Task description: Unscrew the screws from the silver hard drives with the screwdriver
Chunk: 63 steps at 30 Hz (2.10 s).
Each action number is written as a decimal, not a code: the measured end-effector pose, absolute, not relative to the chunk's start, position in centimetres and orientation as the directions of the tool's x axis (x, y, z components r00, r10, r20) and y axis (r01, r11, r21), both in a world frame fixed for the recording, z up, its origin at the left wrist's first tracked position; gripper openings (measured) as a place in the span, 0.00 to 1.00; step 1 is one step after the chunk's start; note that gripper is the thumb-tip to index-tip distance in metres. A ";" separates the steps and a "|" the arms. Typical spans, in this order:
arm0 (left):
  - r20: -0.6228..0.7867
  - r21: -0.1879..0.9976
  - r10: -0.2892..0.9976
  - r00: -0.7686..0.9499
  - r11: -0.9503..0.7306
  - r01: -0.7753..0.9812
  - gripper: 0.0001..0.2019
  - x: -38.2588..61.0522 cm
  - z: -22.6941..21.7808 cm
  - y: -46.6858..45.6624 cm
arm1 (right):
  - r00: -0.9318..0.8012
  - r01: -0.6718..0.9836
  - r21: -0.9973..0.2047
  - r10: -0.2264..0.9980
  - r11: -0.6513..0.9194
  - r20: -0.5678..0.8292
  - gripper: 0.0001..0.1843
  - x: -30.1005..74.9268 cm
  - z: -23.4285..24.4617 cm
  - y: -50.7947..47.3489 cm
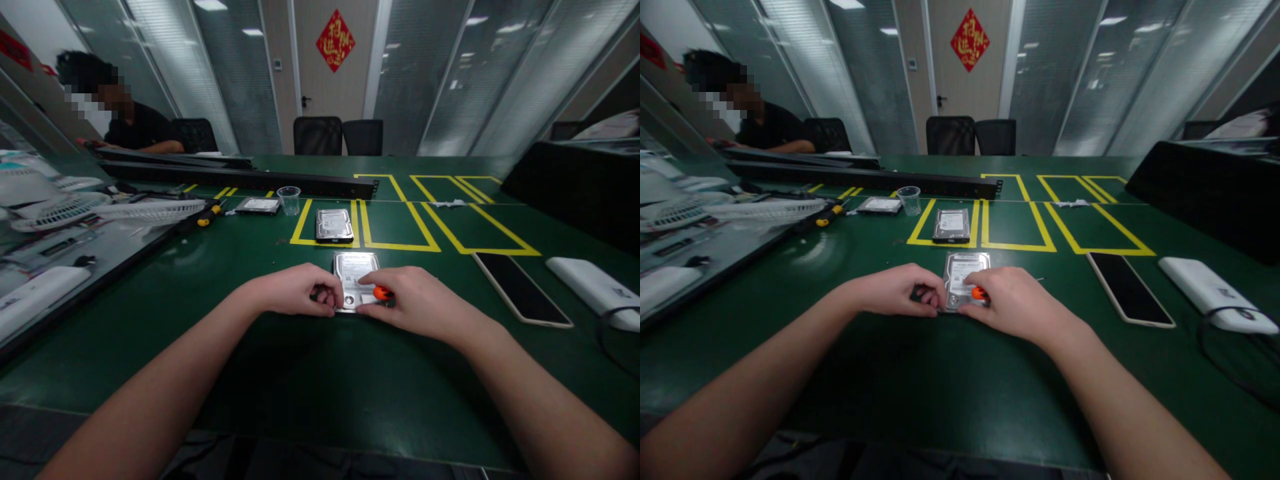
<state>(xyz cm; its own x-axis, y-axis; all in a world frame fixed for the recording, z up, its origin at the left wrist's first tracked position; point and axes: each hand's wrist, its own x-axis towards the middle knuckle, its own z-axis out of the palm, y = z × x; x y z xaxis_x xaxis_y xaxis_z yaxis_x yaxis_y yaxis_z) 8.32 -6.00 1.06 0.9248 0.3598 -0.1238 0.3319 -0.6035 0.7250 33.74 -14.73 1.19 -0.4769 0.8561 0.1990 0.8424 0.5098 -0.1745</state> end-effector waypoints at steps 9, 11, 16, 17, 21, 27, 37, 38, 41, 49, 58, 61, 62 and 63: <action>-0.144 0.712 0.378 0.915 -0.602 0.361 0.07 8.2 1.3 -5.8 | -0.483 0.835 -0.174 0.847 0.522 0.221 0.19 33.8 1.3 -14.7; -0.158 0.701 0.388 0.908 -0.604 0.380 0.08 7.9 1.6 -5.8 | -0.478 0.841 -0.172 0.853 0.514 0.210 0.20 33.8 1.3 -14.7; -0.274 0.576 0.492 0.826 -0.603 0.551 0.09 6.2 2.9 -5.4 | -0.463 0.854 -0.165 0.866 0.493 0.186 0.22 33.7 1.4 -14.7; -0.302 0.552 0.511 0.805 -0.595 0.585 0.09 5.9 3.0 -5.2 | -0.461 0.856 -0.164 0.868 0.490 0.184 0.22 33.6 1.4 -14.8; -0.386 0.517 0.525 0.759 -0.558 0.649 0.12 5.1 3.3 -4.8 | -0.454 0.861 -0.161 0.873 0.482 0.179 0.21 33.5 1.7 -14.8; -0.389 0.516 0.474 0.790 -0.598 0.613 0.08 5.6 2.4 -4.8 | -0.441 0.867 -0.178 0.883 0.465 0.161 0.22 33.5 1.8 -14.8; -0.269 0.636 0.461 0.846 -0.575 0.515 0.05 6.3 3.1 -5.6 | -0.454 0.857 -0.175 0.871 0.484 0.187 0.20 33.7 1.4 -14.8; -0.258 0.658 0.459 0.850 -0.561 0.502 0.05 6.4 3.3 -5.8 | -0.454 0.857 -0.176 0.871 0.484 0.186 0.20 33.7 1.4 -14.8; -0.235 0.701 0.436 0.869 -0.543 0.462 0.05 6.9 3.4 -6.2 | -0.453 0.860 -0.168 0.872 0.483 0.185 0.21 33.8 1.3 -14.8; -0.188 0.714 0.396 0.899 -0.574 0.401 0.07 7.7 2.5 -6.2 | -0.456 0.857 -0.173 0.871 0.485 0.183 0.19 33.7 1.5 -14.8; -0.113 0.696 0.406 0.907 -0.619 0.364 0.07 8.0 2.1 -6.4 | -0.449 0.860 -0.182 0.876 0.477 0.176 0.19 33.7 1.5 -14.9; -0.105 0.690 0.408 0.907 -0.627 0.362 0.06 8.2 1.9 -6.5 | -0.450 0.859 -0.186 0.876 0.477 0.173 0.18 33.6 1.5 -14.9; -0.102 0.681 0.405 0.909 -0.638 0.360 0.05 8.3 1.9 -6.6 | -0.450 0.859 -0.186 0.877 0.477 0.171 0.18 33.5 1.5 -14.9; -0.100 0.671 0.400 0.911 -0.649 0.359 0.05 8.3 1.9 -6.6 | -0.449 0.860 -0.184 0.877 0.476 0.169 0.18 33.5 1.5 -14.9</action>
